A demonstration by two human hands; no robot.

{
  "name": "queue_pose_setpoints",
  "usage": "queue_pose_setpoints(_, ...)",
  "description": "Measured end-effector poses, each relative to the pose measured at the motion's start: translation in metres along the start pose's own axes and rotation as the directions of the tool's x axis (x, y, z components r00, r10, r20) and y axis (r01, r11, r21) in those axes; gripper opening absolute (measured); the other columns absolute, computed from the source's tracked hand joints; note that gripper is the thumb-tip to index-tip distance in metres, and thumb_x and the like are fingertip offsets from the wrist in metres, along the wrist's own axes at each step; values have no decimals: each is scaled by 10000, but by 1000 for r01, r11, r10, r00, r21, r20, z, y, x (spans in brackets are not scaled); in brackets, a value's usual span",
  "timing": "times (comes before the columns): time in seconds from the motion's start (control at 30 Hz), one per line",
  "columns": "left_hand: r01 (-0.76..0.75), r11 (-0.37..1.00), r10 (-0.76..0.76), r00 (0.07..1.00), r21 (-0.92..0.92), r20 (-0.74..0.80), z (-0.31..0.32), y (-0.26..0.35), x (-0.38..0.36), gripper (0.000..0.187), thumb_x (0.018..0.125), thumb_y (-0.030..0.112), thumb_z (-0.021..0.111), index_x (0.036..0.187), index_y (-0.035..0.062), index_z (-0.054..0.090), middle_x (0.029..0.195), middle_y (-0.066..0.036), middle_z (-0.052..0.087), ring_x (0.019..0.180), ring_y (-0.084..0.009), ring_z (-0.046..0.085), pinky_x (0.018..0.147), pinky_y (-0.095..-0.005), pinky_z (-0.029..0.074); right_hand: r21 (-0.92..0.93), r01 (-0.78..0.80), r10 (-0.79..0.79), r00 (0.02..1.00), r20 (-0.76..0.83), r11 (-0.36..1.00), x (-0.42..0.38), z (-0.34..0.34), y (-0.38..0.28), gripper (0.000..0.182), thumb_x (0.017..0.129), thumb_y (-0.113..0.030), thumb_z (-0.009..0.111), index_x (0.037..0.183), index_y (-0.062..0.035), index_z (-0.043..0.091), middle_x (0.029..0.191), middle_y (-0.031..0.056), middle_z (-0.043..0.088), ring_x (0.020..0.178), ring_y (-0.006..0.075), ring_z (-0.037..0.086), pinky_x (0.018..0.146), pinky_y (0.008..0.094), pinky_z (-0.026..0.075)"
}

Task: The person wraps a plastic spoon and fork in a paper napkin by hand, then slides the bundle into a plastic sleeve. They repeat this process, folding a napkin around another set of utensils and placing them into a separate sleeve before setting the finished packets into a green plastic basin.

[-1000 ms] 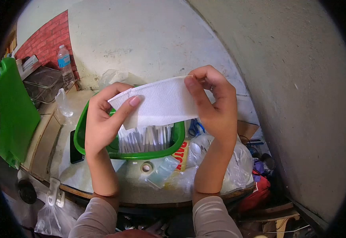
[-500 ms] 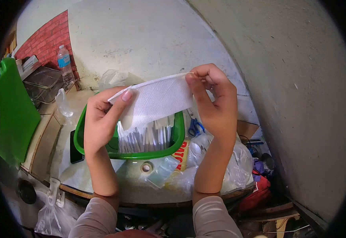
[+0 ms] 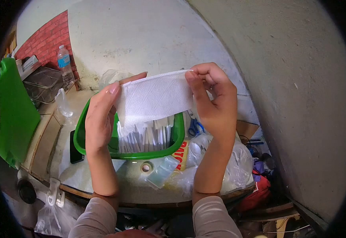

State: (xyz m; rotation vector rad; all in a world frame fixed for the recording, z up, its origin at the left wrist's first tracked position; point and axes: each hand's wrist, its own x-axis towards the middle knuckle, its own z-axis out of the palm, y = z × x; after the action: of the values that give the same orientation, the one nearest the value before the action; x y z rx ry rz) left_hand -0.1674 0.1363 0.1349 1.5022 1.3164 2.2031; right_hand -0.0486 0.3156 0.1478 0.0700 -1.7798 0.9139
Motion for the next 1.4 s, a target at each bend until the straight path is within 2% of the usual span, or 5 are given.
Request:
queue_pose_setpoints(0.3,136,946,-104,987,-293,122,11,-11,10,579,1044,347,335,1381,-111,445,1292,-226,585,1179,-245,576,1047,-334,393,0,-79,79,996,-32,997,1,4,-3,102,948,-99,635,928,1,622,766,-19,630,661,17,485,584,184,379)
queue_pose_setpoints(0.53,417,345,-15,898,-841,440,6,-46,11,474,1034,255,452,1358,-90,430,1331,-195,556,1240,-273,554,1064,-395,440,37,-121,122,991,-48,992,1,2,0,105,945,-102,642,935,2,632,756,-16,636,636,14,478,559,187,361)
queue_pose_setpoints(0.73,417,439,-331,899,-796,288,18,-24,11,424,1019,207,453,1337,-73,466,1325,-205,562,1221,-304,566,1076,-443,425,-7,-123,122,992,-35,992,3,-5,5,125,935,-123,658,917,-1,638,741,-17,631,628,19,471,552,198,357)
queue_pose_setpoints(1.1,400,545,-274,916,-737,294,14,-29,8,456,1032,234,436,1369,-75,430,1347,-212,545,1253,-308,541,1089,-445,409,303,-111,103,994,43,947,0,1,3,177,906,-13,659,904,-34,483,810,2,611,646,28,480,555,180,361)
queue_pose_setpoints(1.4,391,607,-292,919,-692,263,12,-26,8,493,1044,254,420,1395,-91,381,1397,-223,494,1279,-315,520,1083,-449,423,83,-122,101,970,222,989,0,-11,-3,146,902,16,636,1045,-10,627,900,12,612,648,27,487,555,195,415)
